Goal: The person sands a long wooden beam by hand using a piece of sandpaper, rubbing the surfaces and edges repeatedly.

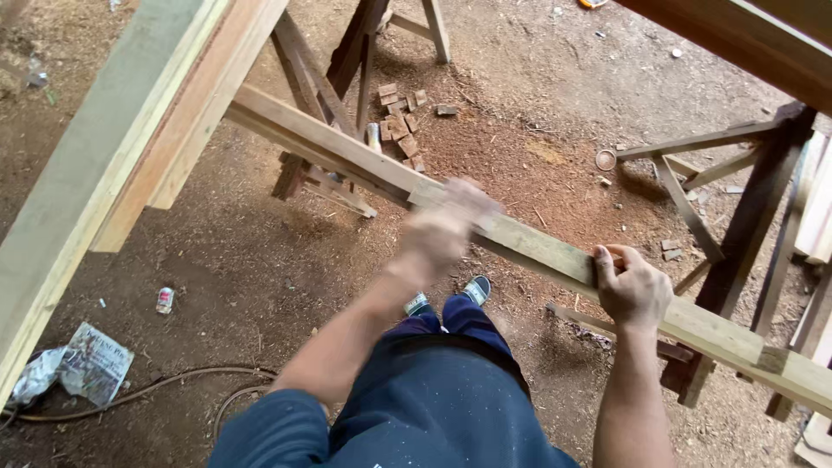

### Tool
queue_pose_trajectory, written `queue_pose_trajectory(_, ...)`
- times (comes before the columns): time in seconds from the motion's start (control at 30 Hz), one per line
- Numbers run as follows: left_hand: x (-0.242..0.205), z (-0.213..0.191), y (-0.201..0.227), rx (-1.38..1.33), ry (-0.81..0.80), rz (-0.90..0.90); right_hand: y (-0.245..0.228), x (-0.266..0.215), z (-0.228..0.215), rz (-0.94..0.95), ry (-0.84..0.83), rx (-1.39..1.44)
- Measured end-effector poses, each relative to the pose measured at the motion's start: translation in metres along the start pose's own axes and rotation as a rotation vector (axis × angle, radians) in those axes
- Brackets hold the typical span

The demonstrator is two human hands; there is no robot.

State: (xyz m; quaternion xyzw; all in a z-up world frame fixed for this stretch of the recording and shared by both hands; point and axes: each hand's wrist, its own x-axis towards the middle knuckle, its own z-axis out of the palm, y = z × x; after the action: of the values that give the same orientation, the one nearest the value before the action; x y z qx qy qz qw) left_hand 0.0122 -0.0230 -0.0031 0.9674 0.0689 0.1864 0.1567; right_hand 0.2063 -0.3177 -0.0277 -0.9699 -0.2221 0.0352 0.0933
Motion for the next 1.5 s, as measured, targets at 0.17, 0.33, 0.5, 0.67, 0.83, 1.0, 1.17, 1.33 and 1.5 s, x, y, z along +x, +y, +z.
queue_pose_trajectory(0.17,-0.009,-0.024,0.001,0.199,-0.067,0.019,0.002,-0.010,0.002,-0.055,0.111,0.045)
queue_pose_trajectory(0.33,0.014,0.014,0.087,-0.143,-0.242,0.199,-0.006,-0.005,-0.006,-0.094,0.121,0.008)
queue_pose_trajectory(0.5,0.004,-0.005,0.002,-0.016,-0.104,-0.027,-0.006,-0.006,-0.004,-0.003,0.057,0.080)
queue_pose_trajectory(0.67,-0.004,-0.010,-0.003,0.614,-0.044,-0.105,-0.013,-0.011,-0.007,-0.097,0.194,0.033)
queue_pose_trajectory(0.83,0.003,0.042,0.104,0.120,-0.137,0.102,-0.007,-0.007,-0.002,-0.107,0.088,0.015)
queue_pose_trajectory(1.0,0.022,0.034,0.121,-0.117,-0.155,0.183,0.002,-0.003,-0.014,-0.060,0.071,0.681)
queue_pose_trajectory(1.17,0.043,0.026,0.092,-0.534,-0.552,-0.143,-0.062,-0.006,-0.037,-0.396,-0.015,0.497)
queue_pose_trajectory(1.33,-0.004,0.006,0.049,-0.226,-0.042,-0.063,-0.096,-0.007,-0.034,-0.523,-0.308,-0.021)
queue_pose_trajectory(1.5,-0.045,-0.026,-0.007,0.272,-0.285,0.033,-0.103,-0.024,-0.017,-0.628,-0.046,-0.010)
